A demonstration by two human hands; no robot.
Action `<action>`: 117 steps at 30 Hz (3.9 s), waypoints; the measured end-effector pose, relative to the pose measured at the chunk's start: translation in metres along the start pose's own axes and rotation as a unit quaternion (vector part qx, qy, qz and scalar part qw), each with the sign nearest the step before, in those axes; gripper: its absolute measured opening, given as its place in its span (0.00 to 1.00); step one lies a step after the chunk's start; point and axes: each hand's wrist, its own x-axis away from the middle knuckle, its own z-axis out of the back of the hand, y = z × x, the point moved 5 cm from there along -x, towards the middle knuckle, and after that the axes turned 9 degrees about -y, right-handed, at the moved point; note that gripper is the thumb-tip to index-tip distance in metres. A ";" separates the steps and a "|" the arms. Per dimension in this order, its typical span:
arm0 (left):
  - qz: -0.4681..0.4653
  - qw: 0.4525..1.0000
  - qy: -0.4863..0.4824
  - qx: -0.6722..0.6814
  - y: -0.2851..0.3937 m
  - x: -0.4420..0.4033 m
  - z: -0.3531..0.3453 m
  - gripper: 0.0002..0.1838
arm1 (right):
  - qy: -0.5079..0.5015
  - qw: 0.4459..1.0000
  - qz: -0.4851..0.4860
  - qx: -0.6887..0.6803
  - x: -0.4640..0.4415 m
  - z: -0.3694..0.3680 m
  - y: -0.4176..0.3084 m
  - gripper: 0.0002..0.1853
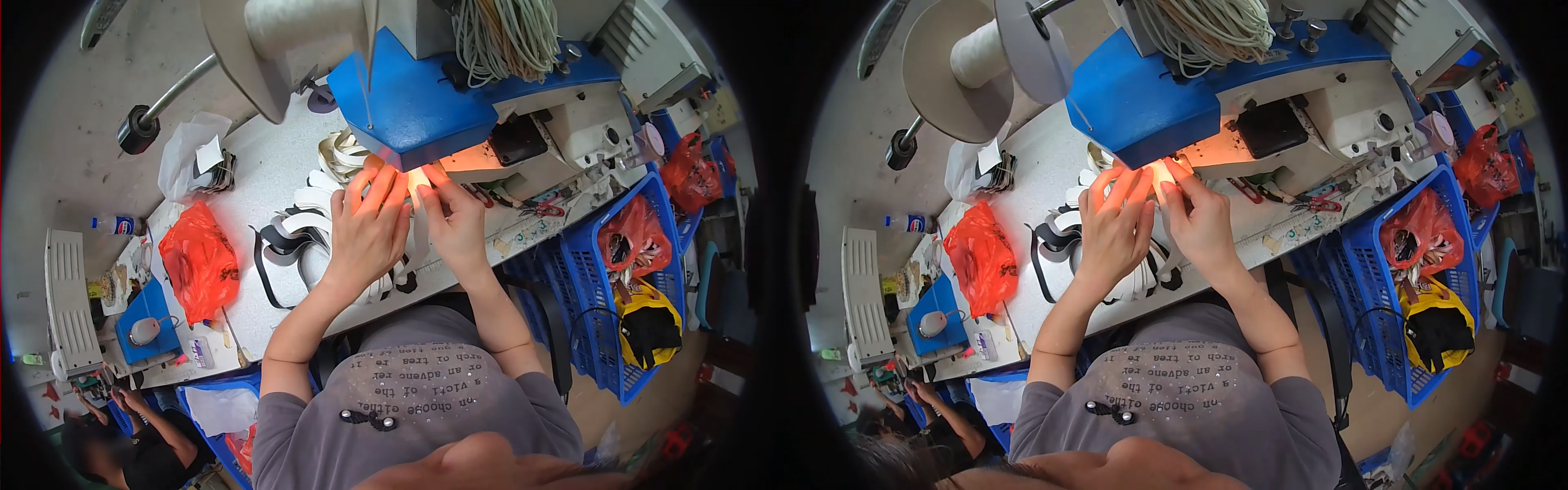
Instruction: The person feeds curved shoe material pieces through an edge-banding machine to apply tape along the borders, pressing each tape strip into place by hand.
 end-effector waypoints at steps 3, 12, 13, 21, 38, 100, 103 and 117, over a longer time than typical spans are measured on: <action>0.008 1.000 -0.004 0.022 0.000 0.000 0.000 0.18 | -0.001 1.000 0.003 0.004 0.001 -0.001 0.000 0.15; -0.009 1.000 -0.008 0.023 -0.001 -0.003 0.000 0.18 | -0.008 1.000 -0.008 -0.007 0.001 0.000 -0.001 0.15; -0.009 1.000 -0.009 0.026 -0.001 -0.003 0.000 0.18 | -0.011 1.000 -0.013 -0.005 0.001 0.000 -0.001 0.14; 0.007 0.999 -0.010 0.048 -0.001 -0.007 0.002 0.18 | -0.005 0.998 -0.033 -0.051 -0.005 0.005 0.005 0.11; 0.002 0.999 -0.001 0.032 0.000 -0.007 0.001 0.17 | 0.004 0.996 -0.060 -0.059 -0.009 0.007 0.006 0.11; 0.406 0.874 -0.075 0.255 -0.124 0.100 -0.075 0.14 | -0.213 0.977 -0.032 -0.002 0.019 -0.028 0.010 0.07; 0.412 0.877 -0.026 0.245 -0.121 0.102 -0.071 0.11 | -0.230 0.972 -0.039 0.008 0.021 -0.033 0.013 0.09; -0.092 0.968 0.037 0.229 0.027 0.047 0.011 0.12 | -0.135 0.989 -0.015 -0.062 0.027 -0.004 -0.025 0.15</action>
